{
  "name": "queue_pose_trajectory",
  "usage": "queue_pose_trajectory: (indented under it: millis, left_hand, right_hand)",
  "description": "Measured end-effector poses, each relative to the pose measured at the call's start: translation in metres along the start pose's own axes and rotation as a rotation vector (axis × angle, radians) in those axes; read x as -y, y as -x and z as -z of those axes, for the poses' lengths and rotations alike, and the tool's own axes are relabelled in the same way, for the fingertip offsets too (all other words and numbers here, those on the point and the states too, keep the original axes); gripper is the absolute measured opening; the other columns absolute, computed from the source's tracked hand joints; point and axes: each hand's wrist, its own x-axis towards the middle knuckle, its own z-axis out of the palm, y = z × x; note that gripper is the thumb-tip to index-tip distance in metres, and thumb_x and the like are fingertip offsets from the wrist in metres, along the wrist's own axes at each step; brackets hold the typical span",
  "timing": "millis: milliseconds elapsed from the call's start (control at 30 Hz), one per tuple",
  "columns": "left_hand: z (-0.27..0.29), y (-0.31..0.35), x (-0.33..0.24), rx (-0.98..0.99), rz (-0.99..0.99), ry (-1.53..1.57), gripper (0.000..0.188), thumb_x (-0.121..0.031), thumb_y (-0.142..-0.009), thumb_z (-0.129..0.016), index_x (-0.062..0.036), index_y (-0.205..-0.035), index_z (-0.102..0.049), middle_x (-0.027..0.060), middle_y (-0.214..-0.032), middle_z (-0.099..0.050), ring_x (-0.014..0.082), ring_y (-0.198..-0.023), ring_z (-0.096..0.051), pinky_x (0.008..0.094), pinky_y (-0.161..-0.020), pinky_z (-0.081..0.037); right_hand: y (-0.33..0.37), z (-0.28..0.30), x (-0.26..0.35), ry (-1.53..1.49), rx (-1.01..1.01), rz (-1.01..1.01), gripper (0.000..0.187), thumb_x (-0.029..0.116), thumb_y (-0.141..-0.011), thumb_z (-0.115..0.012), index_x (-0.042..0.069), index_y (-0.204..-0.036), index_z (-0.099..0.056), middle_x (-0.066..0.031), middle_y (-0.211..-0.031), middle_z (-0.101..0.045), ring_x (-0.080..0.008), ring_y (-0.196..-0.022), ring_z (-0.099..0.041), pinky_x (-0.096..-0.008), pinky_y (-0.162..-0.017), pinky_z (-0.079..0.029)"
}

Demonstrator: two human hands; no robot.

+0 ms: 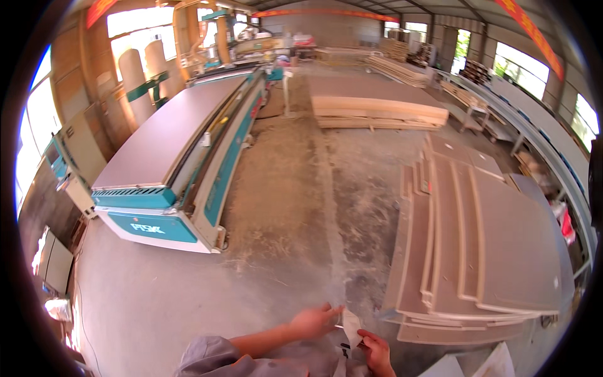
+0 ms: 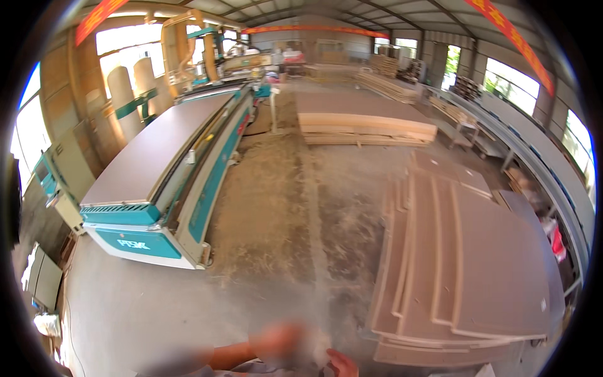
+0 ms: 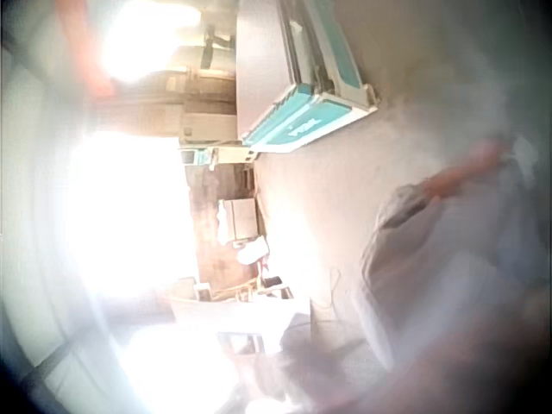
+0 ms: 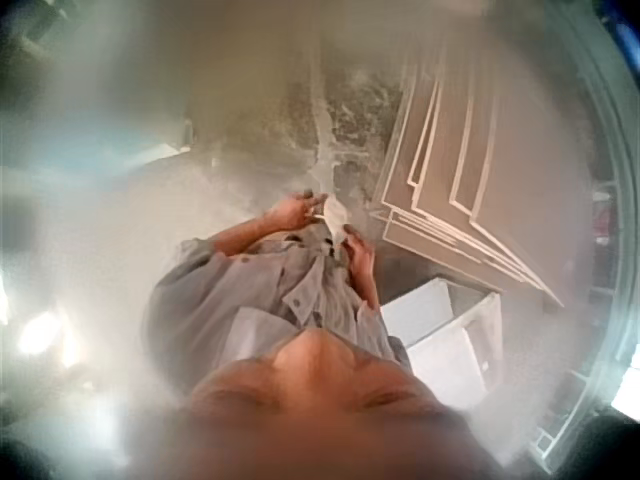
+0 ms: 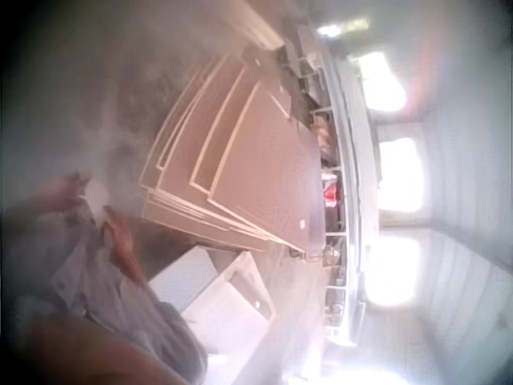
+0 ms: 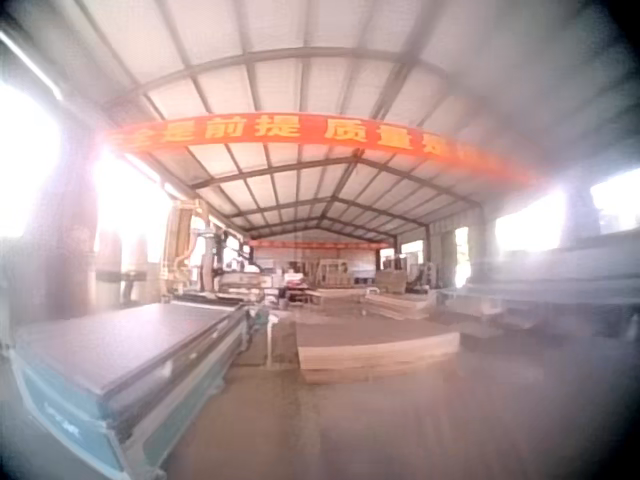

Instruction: The person walks through a workshop and applies small white labels to multiple cut wood panels on a large machine table. They peel labels from a roll and press them onto the panels one by one, moving around the table to cover different sections.

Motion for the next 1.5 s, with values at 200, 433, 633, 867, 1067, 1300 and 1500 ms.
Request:
queue_pose_trajectory:
  millis: [200, 433, 633, 867, 1067, 1300, 1500]
  left_hand:
    - [0.074, 0.006, 0.136, -0.485, 0.075, 0.123, 0.031, -0.018, -0.078, -0.066, -0.0147, -0.109, -0.066, 0.0118, -0.104, -0.058, 0.0307, -0.098, -0.06, 0.0418, -0.077, -0.052]
    - [0.154, -0.011, 0.282, -0.563, 0.65, -0.17, 0.009, -0.018, -0.075, -0.065, -0.0124, -0.08, -0.069, 0.0067, -0.104, -0.061, 0.0269, -0.099, -0.06, 0.0391, -0.077, -0.053]
    - [0.211, -0.007, 0.358, -0.75, 0.842, -0.107, 0.014, -0.024, -0.076, -0.067, -0.0102, -0.075, -0.07, 0.0096, -0.084, -0.064, 0.0282, -0.09, -0.062, 0.0397, -0.076, -0.052]
    - [0.216, -0.037, 0.477, -0.895, 0.992, 0.328, 0.02, -0.02, -0.075, -0.065, -0.0002, -0.074, -0.067, 0.0203, -0.082, -0.063, 0.0379, -0.077, -0.062, 0.0447, -0.068, -0.049]
    - [0.38, -0.179, 0.56, -0.814, 0.984, 0.427, 0.028, -0.031, -0.08, -0.068, -0.0027, -0.081, -0.07, 0.021, -0.078, -0.064, 0.0361, -0.078, -0.064, 0.0452, -0.069, -0.05]
    - [0.538, -0.317, 0.689, -0.845, 0.61, 0.431, 0.022, -0.024, -0.08, -0.069, -0.0035, -0.087, -0.072, 0.0178, -0.089, -0.065, 0.0345, -0.087, -0.064, 0.0417, -0.076, -0.05]
    - [0.656, -0.446, 0.758, -0.778, 0.599, 0.325, 0.026, -0.028, -0.082, -0.071, -0.003, -0.09, -0.071, 0.0145, -0.09, -0.067, 0.0322, -0.084, -0.065, 0.0391, -0.074, -0.051]
  right_hand:
    - [-0.13, -0.171, 0.062, 0.192, 0.286, -0.109, 0.035, 0.012, -0.091, -0.055, -0.008, -0.119, -0.06, -0.0139, -0.112, -0.064, -0.0241, -0.103, -0.061, -0.0356, -0.092, -0.049]
    - [-0.312, -0.286, 0.088, 0.128, 0.358, -0.123, 0.042, 0.014, -0.093, -0.055, 0.0, -0.132, -0.05, -0.013, -0.12, -0.062, -0.0216, -0.106, -0.06, -0.0362, -0.09, -0.049]
    - [-0.382, -0.493, 0.233, 0.021, 1.065, -0.112, 0.041, 0.018, -0.098, -0.05, 0.003, -0.136, -0.049, -0.0089, -0.124, -0.06, -0.0189, -0.111, -0.058, -0.0341, -0.095, -0.046]
    - [-0.35, -0.688, 0.313, -0.234, 1.981, -0.433, 0.033, 0.025, -0.098, -0.05, -0.002, -0.113, -0.059, -0.0111, -0.108, -0.057, -0.0189, -0.095, -0.054, -0.0323, -0.079, -0.041]
    - [-0.478, -0.756, 0.33, -0.161, 2.13, -0.335, 0.03, 0.021, -0.095, -0.05, -0.001, -0.113, -0.06, -0.0133, -0.102, -0.061, -0.0229, -0.091, -0.058, -0.0338, -0.076, -0.045]
    - [-0.642, -0.837, 0.381, -0.042, 2.06, -0.201, 0.029, 0.016, -0.091, -0.05, 0.0, -0.112, -0.06, -0.0158, -0.096, -0.065, -0.0275, -0.087, -0.062, -0.0355, -0.073, -0.05]
    - [-0.793, -0.839, 0.429, 0.046, 1.941, -0.05, 0.029, 0.013, -0.088, -0.051, 0.001, -0.113, -0.06, -0.0172, -0.093, -0.068, -0.0298, -0.085, -0.065, -0.0364, -0.072, -0.053]
